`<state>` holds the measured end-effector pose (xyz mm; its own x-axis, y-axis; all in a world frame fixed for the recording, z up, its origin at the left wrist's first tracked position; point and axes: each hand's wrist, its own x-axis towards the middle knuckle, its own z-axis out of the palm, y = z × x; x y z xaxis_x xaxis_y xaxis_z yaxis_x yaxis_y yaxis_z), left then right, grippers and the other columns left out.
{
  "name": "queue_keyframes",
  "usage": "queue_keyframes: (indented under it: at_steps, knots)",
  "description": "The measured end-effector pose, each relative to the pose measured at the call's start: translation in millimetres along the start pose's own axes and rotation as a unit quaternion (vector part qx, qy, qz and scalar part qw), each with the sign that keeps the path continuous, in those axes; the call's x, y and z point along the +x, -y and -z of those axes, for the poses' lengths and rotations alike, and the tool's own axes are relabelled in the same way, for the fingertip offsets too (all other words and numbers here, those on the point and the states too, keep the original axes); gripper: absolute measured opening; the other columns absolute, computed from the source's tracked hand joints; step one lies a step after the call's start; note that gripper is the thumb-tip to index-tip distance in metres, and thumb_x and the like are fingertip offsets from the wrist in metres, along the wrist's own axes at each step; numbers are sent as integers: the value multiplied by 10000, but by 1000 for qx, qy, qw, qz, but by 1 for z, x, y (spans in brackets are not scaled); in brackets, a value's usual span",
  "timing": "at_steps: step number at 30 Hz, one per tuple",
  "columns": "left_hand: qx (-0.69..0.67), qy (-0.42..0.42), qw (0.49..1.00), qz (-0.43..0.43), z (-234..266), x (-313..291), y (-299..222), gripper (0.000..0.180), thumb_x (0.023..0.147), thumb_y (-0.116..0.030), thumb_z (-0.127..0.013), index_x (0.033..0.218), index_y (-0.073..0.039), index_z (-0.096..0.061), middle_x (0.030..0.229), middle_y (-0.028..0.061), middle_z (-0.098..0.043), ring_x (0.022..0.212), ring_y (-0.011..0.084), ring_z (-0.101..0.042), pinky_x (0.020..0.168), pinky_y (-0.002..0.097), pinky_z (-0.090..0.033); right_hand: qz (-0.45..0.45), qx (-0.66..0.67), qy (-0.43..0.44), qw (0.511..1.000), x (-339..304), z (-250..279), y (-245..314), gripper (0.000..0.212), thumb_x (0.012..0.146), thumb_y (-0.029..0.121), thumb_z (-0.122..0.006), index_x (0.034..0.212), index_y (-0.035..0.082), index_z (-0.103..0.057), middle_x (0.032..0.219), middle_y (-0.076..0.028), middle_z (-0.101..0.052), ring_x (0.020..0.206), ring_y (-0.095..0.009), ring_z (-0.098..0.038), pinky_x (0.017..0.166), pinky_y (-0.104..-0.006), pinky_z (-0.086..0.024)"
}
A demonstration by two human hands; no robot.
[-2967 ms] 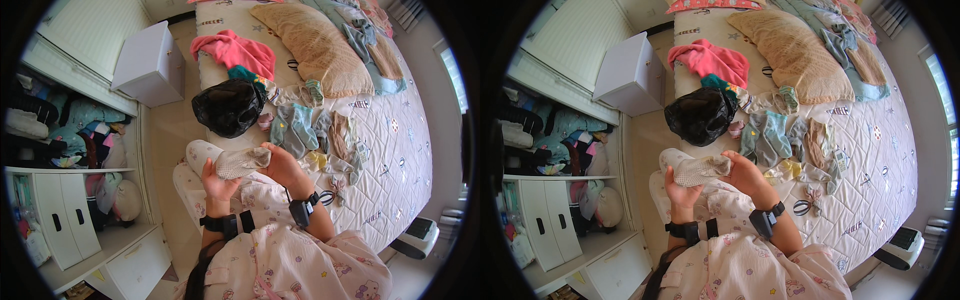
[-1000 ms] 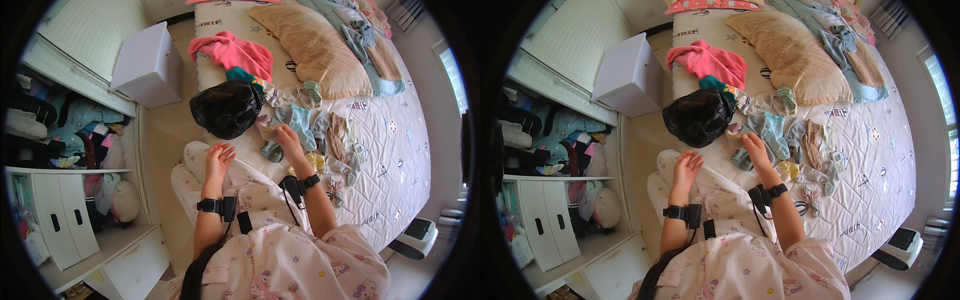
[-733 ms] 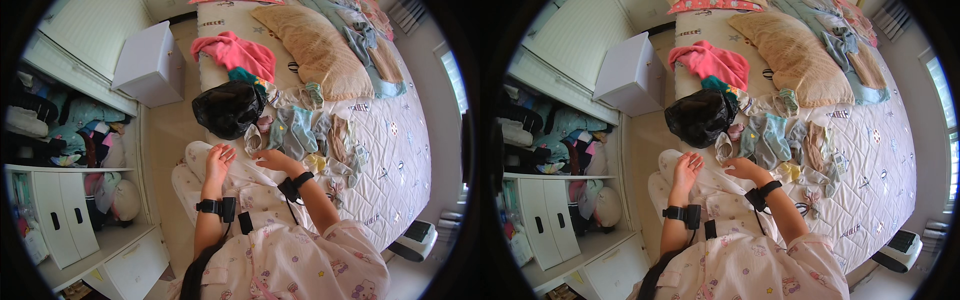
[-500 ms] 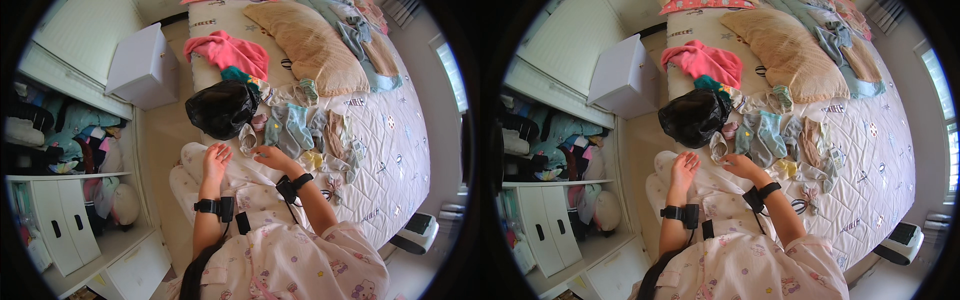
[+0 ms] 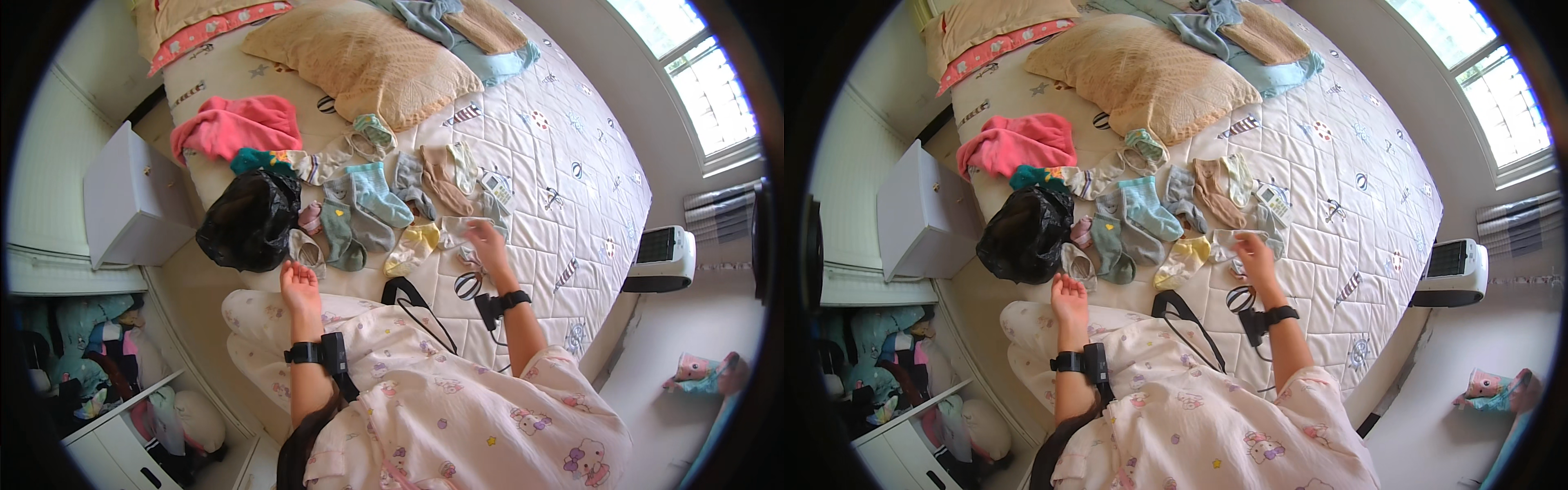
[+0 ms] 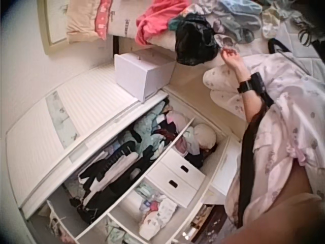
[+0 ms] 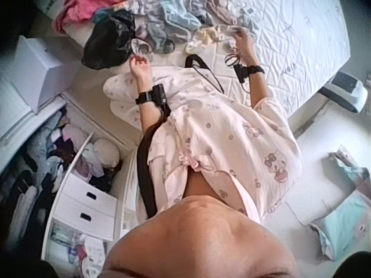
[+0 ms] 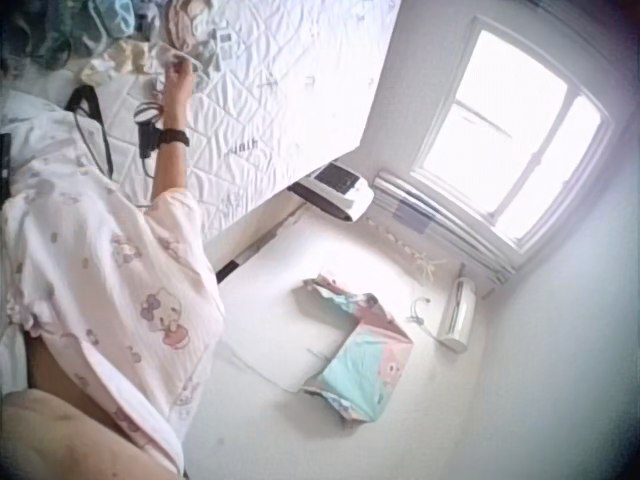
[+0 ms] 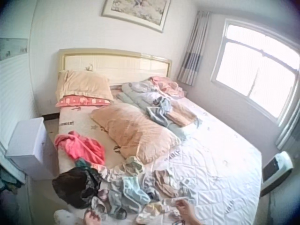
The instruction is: The person sorts socks on a bed, picking individual socks from a black plastic bag and matching them with pairs already spread out on the surface.
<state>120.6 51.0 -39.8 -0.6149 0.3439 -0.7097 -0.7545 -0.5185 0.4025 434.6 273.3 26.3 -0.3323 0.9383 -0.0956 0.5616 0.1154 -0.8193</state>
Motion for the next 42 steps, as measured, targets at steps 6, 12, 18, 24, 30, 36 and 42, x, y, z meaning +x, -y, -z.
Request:
queue_keyframes:
  at_steps: [6,12,18,24,30,36,42]
  knots:
    - [126,97,986,43,-4,-7,-2,128,855,-177,-516,974,-143,-547,891,-2,-550,791,126,-501,749,299,-437,-31,-249,-115,961,15,45,-72,395,725,116,-633,1103,47,-540,1078,-136,-575,907,-260,-591,787,-339,-469]
    - [139,83,986,34,-1,-9,-4,141,852,-191,-525,983,-144,-545,897,-1,-559,795,130,-507,765,304,-435,-175,-278,-153,932,39,41,-111,631,607,277,-677,1154,2,-527,1066,-177,-580,978,-320,-567,849,-354,-446]
    - [149,133,979,47,-12,-13,11,151,868,-191,-518,1009,-141,-531,899,2,-564,812,128,-510,779,305,-431,-227,-115,-265,930,34,86,-166,466,701,314,-673,991,-40,-581,841,-146,-642,775,-262,-616,730,-348,-465]
    - [110,219,969,-12,-34,-61,-7,202,877,-217,-515,1057,-124,-521,938,25,-586,842,139,-536,774,320,-445,0,218,-390,894,21,60,-13,257,796,153,-604,970,-17,-518,764,-37,-540,589,-93,-487,532,-250,-429]
    - [249,440,854,123,-101,-108,-14,510,892,-460,-438,1245,-92,-436,1204,98,-518,1104,252,-515,883,418,-442,106,301,-20,948,-24,-45,132,298,766,-9,-590,1047,67,-528,819,-38,-568,667,-110,-511,572,-233,-409]
    - [85,371,925,9,-77,-141,-89,534,866,-460,-499,1250,-95,-437,1270,108,-481,1191,300,-451,939,462,-397,385,106,293,869,-52,-96,219,381,569,-75,-611,924,61,-622,762,-78,-544,698,-246,-536,589,-299,-421]
    - [168,182,949,-195,-26,-152,-130,250,917,-151,-461,1112,-4,-515,984,56,-600,907,142,-588,783,295,-494,409,105,305,854,-63,-130,269,437,585,-11,-669,1010,33,-576,1041,-124,-543,946,-269,-539,811,-322,-438]
